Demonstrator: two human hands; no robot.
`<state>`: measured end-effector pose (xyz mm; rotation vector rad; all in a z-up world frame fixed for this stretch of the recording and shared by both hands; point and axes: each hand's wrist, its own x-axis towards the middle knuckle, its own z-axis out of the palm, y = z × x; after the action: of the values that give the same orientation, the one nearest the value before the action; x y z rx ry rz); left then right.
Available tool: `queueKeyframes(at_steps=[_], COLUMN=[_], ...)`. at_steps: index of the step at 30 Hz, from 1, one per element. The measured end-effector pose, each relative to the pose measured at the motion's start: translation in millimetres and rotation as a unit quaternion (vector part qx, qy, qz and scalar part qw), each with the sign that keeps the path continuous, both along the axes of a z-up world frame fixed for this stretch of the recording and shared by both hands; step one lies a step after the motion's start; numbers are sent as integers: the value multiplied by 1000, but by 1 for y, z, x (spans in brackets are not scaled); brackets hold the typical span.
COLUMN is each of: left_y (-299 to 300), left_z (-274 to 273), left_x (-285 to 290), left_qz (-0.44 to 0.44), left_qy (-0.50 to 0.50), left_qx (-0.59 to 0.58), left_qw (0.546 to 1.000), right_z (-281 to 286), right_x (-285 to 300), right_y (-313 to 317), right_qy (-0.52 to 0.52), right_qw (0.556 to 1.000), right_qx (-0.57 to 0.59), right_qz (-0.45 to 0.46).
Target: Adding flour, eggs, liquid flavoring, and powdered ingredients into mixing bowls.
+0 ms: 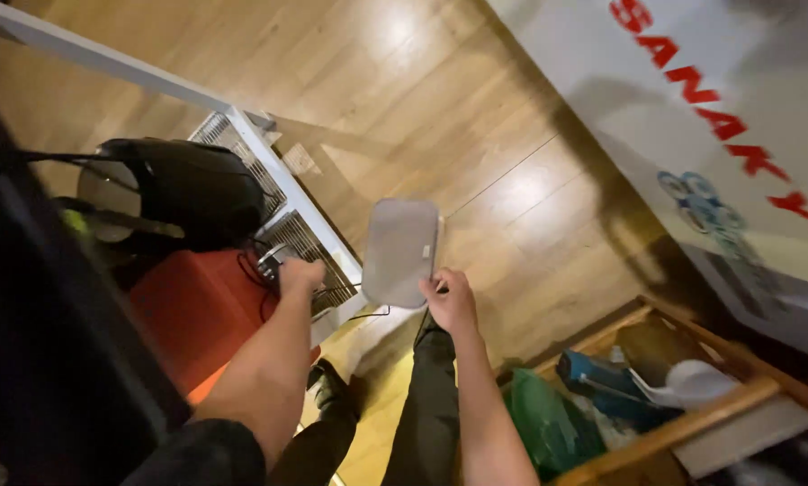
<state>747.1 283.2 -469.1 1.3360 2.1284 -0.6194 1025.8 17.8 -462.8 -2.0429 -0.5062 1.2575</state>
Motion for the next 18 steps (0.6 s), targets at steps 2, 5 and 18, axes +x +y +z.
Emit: queueKeyframes(at_steps=[2,5,18], left_y=[16,41,2], left_z=[-57,-105,-36], left_x=[-46,-99,-3], left_qz=[-8,-17,171], left_qy=[6,1,266], left_qx=[9,29,179], left_qw=[1000,999,932], right_z=[-29,-51,-95], right_x=[-6,-4,-66], right_y=[-4,-4,87], right_qy=[24,75,76], right_qw=[999,996,994], right_qx=[-7,-8,49], right_qz=[27,51,60])
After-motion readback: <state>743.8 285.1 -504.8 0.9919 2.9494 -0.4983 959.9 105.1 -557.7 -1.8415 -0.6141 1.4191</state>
